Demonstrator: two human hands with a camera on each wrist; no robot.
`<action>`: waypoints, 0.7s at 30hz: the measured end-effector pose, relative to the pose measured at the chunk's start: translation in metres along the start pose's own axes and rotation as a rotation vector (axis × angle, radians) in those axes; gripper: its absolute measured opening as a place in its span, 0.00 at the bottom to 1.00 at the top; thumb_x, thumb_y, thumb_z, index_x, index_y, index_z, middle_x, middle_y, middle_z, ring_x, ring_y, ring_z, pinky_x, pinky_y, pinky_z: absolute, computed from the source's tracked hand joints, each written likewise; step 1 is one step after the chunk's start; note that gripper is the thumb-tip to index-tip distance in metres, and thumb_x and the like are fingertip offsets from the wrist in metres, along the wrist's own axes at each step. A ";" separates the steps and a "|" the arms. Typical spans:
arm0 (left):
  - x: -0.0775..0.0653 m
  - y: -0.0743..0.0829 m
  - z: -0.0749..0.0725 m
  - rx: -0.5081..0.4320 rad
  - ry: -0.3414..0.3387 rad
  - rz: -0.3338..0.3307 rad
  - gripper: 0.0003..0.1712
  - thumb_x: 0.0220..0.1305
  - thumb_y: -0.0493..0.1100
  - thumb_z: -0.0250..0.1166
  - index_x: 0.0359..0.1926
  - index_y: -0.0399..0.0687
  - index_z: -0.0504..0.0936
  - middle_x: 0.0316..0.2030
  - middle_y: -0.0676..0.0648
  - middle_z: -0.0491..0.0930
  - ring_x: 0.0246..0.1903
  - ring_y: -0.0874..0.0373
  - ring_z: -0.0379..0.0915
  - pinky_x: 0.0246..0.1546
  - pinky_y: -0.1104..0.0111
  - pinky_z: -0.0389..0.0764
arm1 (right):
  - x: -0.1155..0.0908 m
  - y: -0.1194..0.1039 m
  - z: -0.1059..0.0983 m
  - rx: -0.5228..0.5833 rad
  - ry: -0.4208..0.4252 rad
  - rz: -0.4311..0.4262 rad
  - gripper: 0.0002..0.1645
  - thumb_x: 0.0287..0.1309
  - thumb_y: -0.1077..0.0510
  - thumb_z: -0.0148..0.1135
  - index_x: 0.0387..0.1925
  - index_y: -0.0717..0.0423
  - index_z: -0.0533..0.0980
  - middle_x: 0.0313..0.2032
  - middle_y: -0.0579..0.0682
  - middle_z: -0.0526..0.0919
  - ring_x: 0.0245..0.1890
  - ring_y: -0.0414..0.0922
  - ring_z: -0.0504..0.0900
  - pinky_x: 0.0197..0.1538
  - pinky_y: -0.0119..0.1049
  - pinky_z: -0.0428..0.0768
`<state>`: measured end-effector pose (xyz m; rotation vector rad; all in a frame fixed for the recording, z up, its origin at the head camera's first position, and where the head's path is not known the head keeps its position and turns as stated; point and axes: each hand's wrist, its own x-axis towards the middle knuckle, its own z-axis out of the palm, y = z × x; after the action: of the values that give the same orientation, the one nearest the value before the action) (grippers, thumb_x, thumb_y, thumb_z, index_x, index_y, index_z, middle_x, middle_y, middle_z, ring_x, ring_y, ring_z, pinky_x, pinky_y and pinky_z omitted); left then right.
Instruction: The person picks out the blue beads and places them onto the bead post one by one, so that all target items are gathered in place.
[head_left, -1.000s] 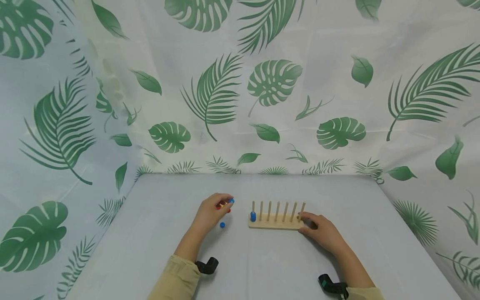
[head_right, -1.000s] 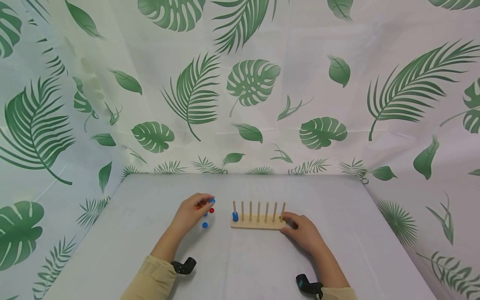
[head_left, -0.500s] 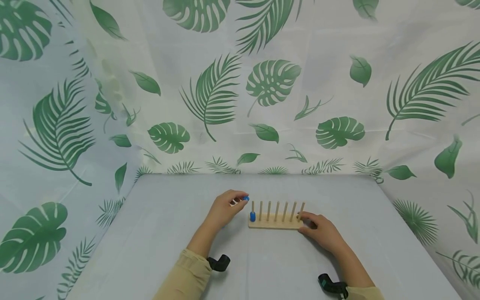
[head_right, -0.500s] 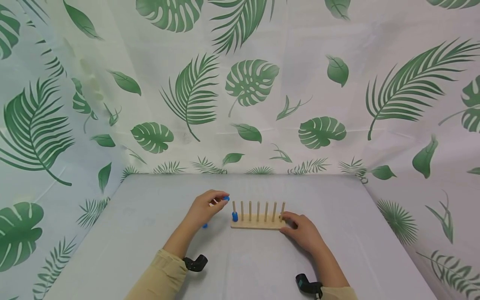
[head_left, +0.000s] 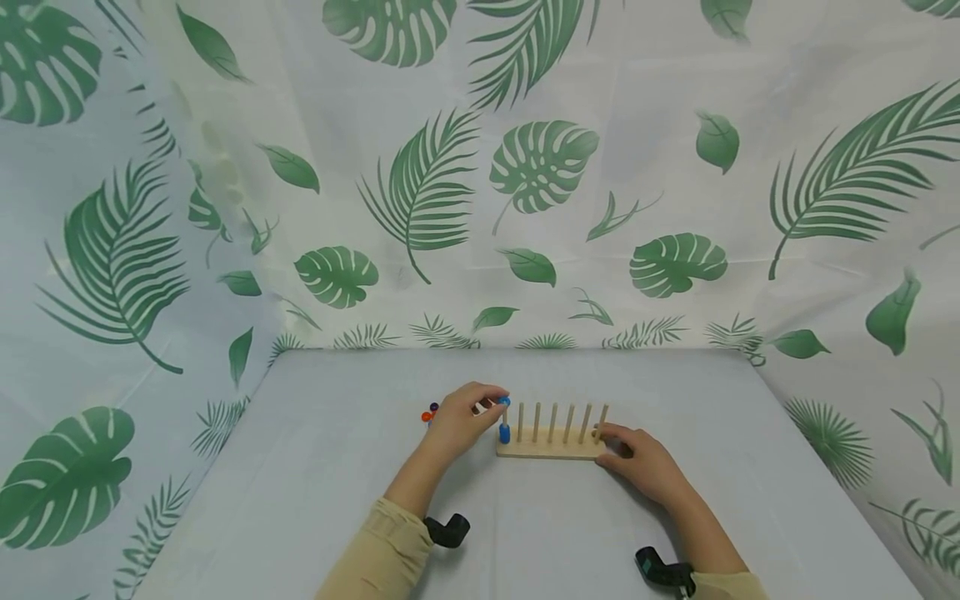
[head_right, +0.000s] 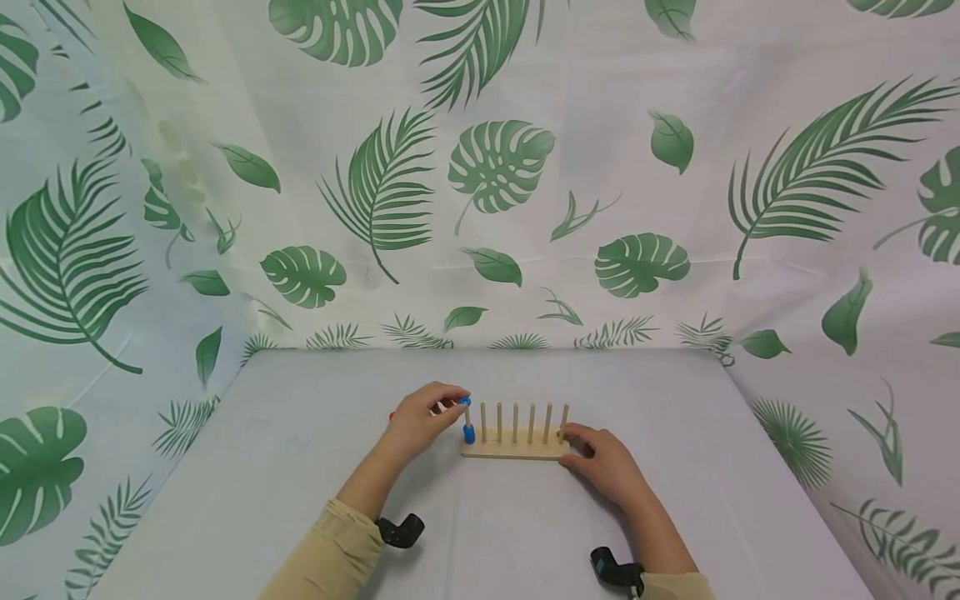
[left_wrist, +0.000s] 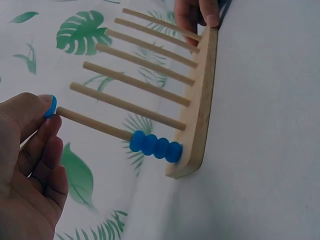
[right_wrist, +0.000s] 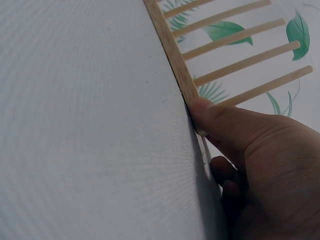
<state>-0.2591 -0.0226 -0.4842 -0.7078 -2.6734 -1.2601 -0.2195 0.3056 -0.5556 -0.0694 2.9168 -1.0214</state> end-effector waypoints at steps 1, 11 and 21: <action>0.000 0.000 0.001 0.002 0.001 -0.004 0.14 0.69 0.50 0.64 0.53 0.58 0.83 0.44 0.56 0.82 0.44 0.63 0.76 0.43 0.71 0.79 | 0.000 0.000 0.000 0.000 0.001 0.001 0.33 0.55 0.40 0.69 0.61 0.45 0.76 0.57 0.58 0.79 0.57 0.57 0.77 0.57 0.59 0.75; -0.001 -0.006 0.008 -0.002 -0.003 -0.023 0.14 0.68 0.50 0.64 0.52 0.57 0.84 0.43 0.56 0.82 0.43 0.63 0.76 0.42 0.71 0.79 | 0.000 0.000 0.000 0.001 0.001 -0.008 0.34 0.55 0.40 0.69 0.62 0.45 0.76 0.57 0.59 0.79 0.57 0.58 0.77 0.57 0.59 0.74; -0.006 -0.016 0.018 -0.023 -0.011 -0.072 0.14 0.68 0.50 0.64 0.52 0.57 0.84 0.43 0.56 0.82 0.43 0.62 0.76 0.42 0.71 0.79 | 0.000 0.000 0.000 -0.002 0.010 -0.017 0.34 0.55 0.39 0.69 0.61 0.45 0.76 0.56 0.58 0.80 0.56 0.57 0.77 0.56 0.58 0.75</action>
<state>-0.2589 -0.0200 -0.5086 -0.6282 -2.7205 -1.3101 -0.2196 0.3061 -0.5557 -0.0899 2.9310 -1.0250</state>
